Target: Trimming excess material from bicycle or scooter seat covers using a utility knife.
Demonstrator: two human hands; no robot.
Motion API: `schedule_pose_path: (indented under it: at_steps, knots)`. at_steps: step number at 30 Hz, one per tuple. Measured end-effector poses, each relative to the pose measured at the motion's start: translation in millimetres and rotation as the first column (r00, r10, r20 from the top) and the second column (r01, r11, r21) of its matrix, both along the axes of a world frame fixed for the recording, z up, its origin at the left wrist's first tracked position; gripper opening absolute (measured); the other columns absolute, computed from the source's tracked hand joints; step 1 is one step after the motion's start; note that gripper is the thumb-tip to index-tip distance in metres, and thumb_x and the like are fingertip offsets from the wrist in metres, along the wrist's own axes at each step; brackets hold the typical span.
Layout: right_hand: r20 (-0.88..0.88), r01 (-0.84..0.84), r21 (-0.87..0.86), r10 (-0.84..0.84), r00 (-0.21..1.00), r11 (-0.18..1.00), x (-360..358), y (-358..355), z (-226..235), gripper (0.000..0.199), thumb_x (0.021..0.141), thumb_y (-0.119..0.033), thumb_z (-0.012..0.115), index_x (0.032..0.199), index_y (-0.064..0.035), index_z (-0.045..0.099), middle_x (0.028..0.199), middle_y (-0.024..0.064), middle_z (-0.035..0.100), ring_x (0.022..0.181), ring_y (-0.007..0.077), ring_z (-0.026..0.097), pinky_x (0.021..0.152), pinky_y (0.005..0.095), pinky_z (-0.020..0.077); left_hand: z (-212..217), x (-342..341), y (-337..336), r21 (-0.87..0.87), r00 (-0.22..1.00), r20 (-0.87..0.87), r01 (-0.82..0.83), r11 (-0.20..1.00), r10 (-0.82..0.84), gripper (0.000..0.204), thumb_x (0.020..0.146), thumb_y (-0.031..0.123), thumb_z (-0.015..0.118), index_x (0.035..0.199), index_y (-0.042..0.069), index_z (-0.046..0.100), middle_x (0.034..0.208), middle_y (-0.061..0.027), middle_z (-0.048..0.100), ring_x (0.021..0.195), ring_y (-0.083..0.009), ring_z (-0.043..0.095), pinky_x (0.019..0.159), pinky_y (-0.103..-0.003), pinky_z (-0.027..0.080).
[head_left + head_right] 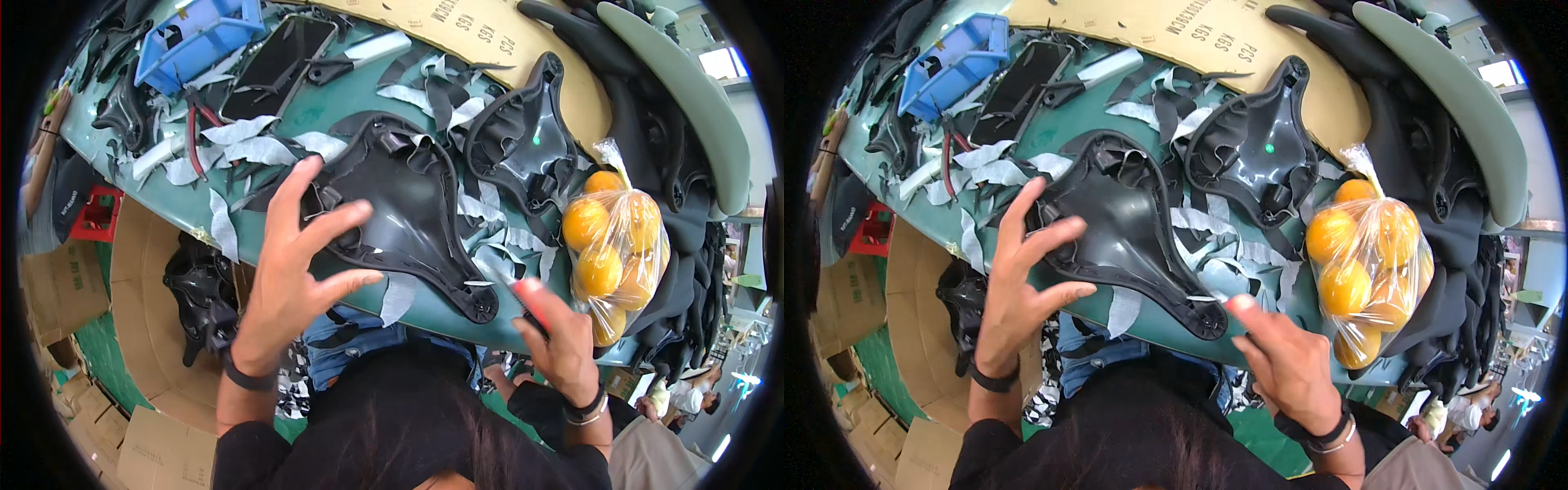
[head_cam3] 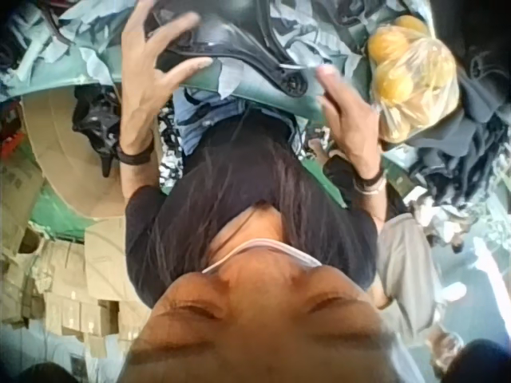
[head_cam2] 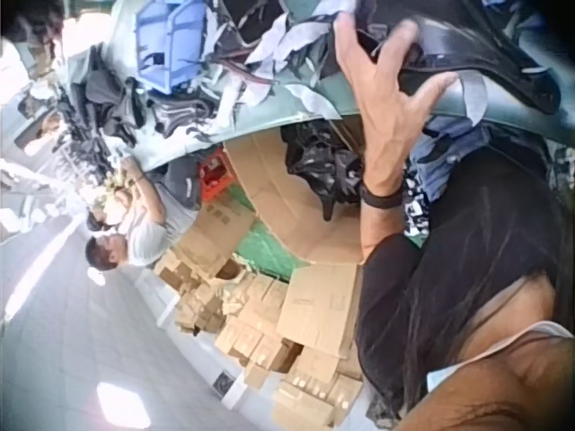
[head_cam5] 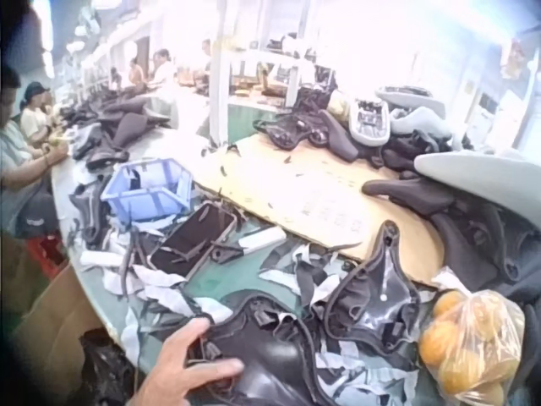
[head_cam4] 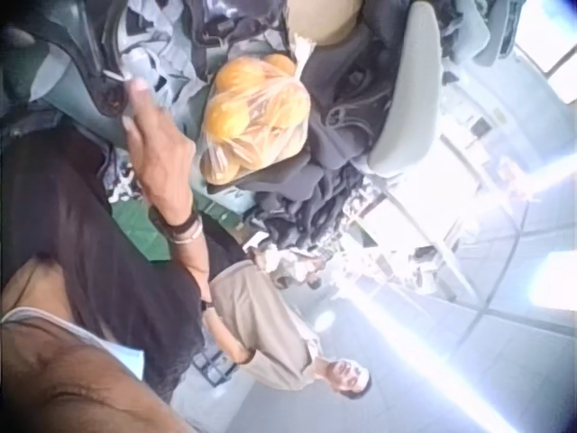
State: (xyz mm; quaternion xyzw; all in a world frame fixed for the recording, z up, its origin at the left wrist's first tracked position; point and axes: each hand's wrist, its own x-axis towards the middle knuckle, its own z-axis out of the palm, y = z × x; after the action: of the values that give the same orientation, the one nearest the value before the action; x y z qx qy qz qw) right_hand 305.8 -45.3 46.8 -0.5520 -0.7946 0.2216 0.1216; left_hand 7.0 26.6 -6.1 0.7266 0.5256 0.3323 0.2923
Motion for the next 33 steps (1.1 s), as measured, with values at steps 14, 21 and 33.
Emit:
schedule_pose_path:
  at_steps: [14,21,33]
  knots:
    - [-0.640,0.439,-0.327,-0.538,0.548,0.837,-31.1,-5.2,-31.4,0.043,0.086,-0.004,0.062,0.124,0.0007,0.042,0.105,0.0120,0.065,0.078,0.0188,0.063,0.074,0.0315,0.0513,36.1,-5.2,41.1,-0.160,0.931,-0.002,0.359,0.919,-0.365,0.054,0.089,0.010,0.057,0.140,0.006,0.040,0.124,-0.0117,0.058,0.108,-0.0241,0.058,0.094,-0.037,0.043]
    - [-0.554,0.280,-0.384,-0.462,0.693,0.880,-30.5,5.7,-37.2,0.044,0.090,-0.017,0.060,0.127,-0.0013,0.043,0.101,0.0162,0.060,0.089,0.0273,0.061,0.082,0.0348,0.0458,36.5,43.0,44.2,0.195,0.901,-0.382,0.299,0.934,-0.208,0.019,0.073,0.014,0.071,0.088,0.007,0.063,0.084,-0.0062,0.056,0.083,-0.0266,0.054,0.071,-0.036,0.040]
    - [-0.220,0.091,0.100,-0.067,0.973,0.991,-21.3,17.5,-25.6,0.055,0.077,-0.010,0.071,0.129,-0.0061,0.052,0.079,0.0112,0.061,0.065,0.0283,0.061,0.052,0.0367,0.0474,8.9,59.8,-21.2,-0.054,0.990,0.029,-0.139,0.989,0.140,0.010,0.072,0.005,0.074,0.075,0.002,0.065,0.069,-0.0066,0.061,0.063,-0.0177,0.058,0.058,-0.030,0.044]
